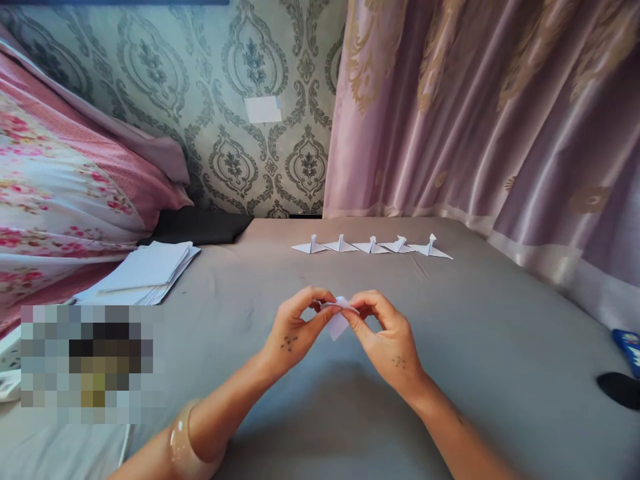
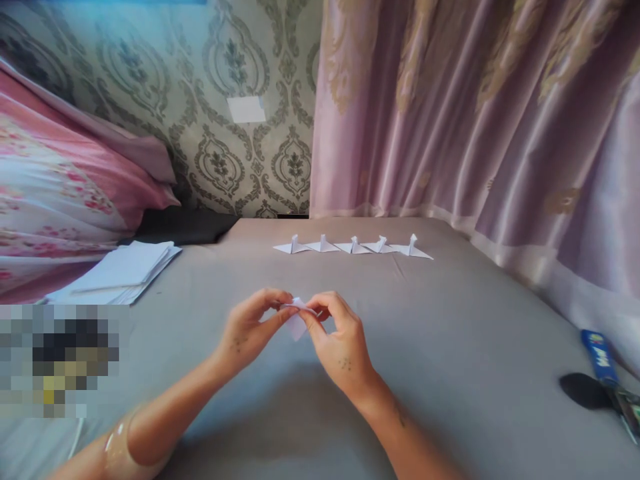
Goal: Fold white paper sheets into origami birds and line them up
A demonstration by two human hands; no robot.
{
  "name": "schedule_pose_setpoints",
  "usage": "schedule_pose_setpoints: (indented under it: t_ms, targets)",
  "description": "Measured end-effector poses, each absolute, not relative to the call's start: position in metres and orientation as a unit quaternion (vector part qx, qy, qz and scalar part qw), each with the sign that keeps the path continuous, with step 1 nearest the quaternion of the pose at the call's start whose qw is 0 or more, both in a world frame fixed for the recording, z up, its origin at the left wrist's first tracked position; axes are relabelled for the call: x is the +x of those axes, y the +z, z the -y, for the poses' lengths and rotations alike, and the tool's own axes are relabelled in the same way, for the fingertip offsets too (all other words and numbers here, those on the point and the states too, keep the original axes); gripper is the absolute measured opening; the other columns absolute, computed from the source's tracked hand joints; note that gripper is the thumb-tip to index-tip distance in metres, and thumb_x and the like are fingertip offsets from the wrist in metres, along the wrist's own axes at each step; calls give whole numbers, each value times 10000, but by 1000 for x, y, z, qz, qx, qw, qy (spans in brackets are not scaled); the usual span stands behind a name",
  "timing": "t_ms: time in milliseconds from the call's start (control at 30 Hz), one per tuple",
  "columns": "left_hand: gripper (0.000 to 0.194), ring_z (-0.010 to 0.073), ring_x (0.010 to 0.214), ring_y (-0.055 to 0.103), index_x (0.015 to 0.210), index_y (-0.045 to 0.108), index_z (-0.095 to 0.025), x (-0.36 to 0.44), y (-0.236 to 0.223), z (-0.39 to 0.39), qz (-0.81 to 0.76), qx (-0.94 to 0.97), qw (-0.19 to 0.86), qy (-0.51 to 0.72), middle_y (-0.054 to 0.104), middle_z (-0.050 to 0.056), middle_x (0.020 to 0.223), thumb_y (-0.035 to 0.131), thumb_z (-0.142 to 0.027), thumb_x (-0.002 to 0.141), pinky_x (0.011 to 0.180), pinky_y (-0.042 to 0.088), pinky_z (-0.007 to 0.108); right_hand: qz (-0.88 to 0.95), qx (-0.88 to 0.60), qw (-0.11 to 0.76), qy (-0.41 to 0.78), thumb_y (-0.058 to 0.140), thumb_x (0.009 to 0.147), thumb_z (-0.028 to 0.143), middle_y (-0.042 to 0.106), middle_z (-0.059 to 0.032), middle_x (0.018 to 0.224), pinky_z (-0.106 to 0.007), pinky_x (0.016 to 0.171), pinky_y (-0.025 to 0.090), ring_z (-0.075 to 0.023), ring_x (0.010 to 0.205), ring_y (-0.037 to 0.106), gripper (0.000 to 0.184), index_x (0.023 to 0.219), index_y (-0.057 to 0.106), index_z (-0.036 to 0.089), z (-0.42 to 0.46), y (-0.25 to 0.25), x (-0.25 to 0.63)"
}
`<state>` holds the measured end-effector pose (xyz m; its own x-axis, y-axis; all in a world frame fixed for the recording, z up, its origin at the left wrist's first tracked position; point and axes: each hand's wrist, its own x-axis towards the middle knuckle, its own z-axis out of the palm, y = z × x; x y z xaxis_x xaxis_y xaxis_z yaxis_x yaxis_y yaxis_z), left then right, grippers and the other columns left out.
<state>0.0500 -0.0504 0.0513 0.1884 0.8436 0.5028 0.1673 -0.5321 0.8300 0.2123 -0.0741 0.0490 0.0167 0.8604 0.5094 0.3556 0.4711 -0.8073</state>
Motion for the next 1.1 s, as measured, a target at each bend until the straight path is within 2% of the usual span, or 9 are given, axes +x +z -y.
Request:
schedule_pose_setpoints:
  t_ms: [467, 867, 1100]
  targets:
    - [47, 136, 827, 606, 833, 635, -164, 47, 40, 73, -382, 609, 449, 530, 650, 24, 857, 677, -182, 822, 784, 481, 256, 693, -426, 525, 251, 600, 851, 108, 591, 25, 842, -227, 734, 471, -99, 784, 584, 124, 880, 577, 227, 91, 43, 206]
    - [63, 129, 898, 616, 791, 687, -185, 41, 44, 75, -388, 650, 383, 529, 662, 27, 946, 674, -128, 815, 853, 465, 245, 707, -442, 513, 207, 599, 842, 76, 621, 5, 871, -209, 726, 486, -102, 812, 608, 160, 916, 613, 217, 94, 44, 201]
    - [46, 134, 891, 614, 834, 678, -195, 41, 41, 74, -405, 618, 410, 534, 663, 23, 925, 680, -152, 816, 834, 472, 247, 718, -438, 501, 203, 594, 843, 65, 629, 6, 869, -196, 717, 493, -95, 803, 612, 175, 920, 629, 218, 93, 44, 202]
